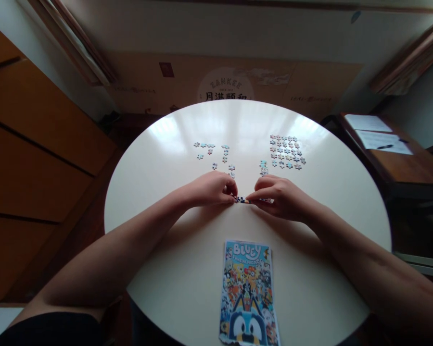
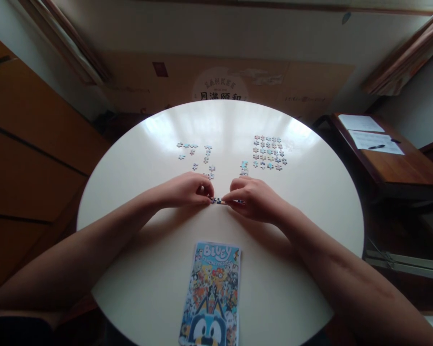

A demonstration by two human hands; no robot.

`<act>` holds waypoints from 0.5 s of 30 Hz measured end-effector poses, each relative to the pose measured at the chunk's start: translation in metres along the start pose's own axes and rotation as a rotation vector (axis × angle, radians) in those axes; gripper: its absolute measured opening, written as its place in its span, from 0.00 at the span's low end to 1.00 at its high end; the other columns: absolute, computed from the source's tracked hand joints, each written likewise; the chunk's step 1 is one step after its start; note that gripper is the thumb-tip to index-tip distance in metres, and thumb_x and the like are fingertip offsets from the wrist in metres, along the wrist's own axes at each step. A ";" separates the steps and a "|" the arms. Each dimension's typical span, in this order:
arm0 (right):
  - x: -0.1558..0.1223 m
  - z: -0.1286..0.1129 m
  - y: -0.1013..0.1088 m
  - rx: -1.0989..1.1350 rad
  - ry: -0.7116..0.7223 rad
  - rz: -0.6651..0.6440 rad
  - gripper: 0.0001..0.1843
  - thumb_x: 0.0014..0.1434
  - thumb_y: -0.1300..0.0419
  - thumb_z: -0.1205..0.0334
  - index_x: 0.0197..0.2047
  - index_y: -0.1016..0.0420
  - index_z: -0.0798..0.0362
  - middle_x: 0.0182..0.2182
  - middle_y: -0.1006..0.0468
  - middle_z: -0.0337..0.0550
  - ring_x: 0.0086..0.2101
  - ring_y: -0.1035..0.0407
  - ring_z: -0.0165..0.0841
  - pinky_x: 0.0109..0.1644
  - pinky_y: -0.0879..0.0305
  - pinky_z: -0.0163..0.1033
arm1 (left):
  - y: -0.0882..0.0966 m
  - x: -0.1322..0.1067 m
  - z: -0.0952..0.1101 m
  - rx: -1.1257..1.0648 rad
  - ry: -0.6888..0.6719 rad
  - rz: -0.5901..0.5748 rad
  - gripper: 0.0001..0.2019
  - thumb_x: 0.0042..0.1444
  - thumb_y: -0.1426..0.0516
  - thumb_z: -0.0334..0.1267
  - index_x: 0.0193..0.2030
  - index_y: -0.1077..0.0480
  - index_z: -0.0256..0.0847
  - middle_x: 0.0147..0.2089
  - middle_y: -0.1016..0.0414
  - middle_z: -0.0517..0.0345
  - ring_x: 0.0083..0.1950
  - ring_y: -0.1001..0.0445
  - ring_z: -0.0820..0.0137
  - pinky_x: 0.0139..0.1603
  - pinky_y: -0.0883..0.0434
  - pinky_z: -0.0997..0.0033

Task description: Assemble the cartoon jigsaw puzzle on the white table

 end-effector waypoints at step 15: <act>0.002 0.001 -0.006 -0.008 -0.029 -0.066 0.08 0.66 0.37 0.62 0.42 0.14 0.44 0.34 0.22 0.42 0.35 0.32 0.32 0.38 0.39 0.39 | -0.005 0.000 0.002 0.084 0.017 0.033 0.06 0.56 0.39 0.39 0.37 0.20 0.45 0.38 0.19 0.58 0.38 0.26 0.68 0.37 0.35 0.68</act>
Point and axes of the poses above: each hand's wrist, its own x-axis towards the middle knuckle, its own y-axis out of the back of the hand, z = x × y, the point moved 5 cm from there along x, towards the middle knuckle
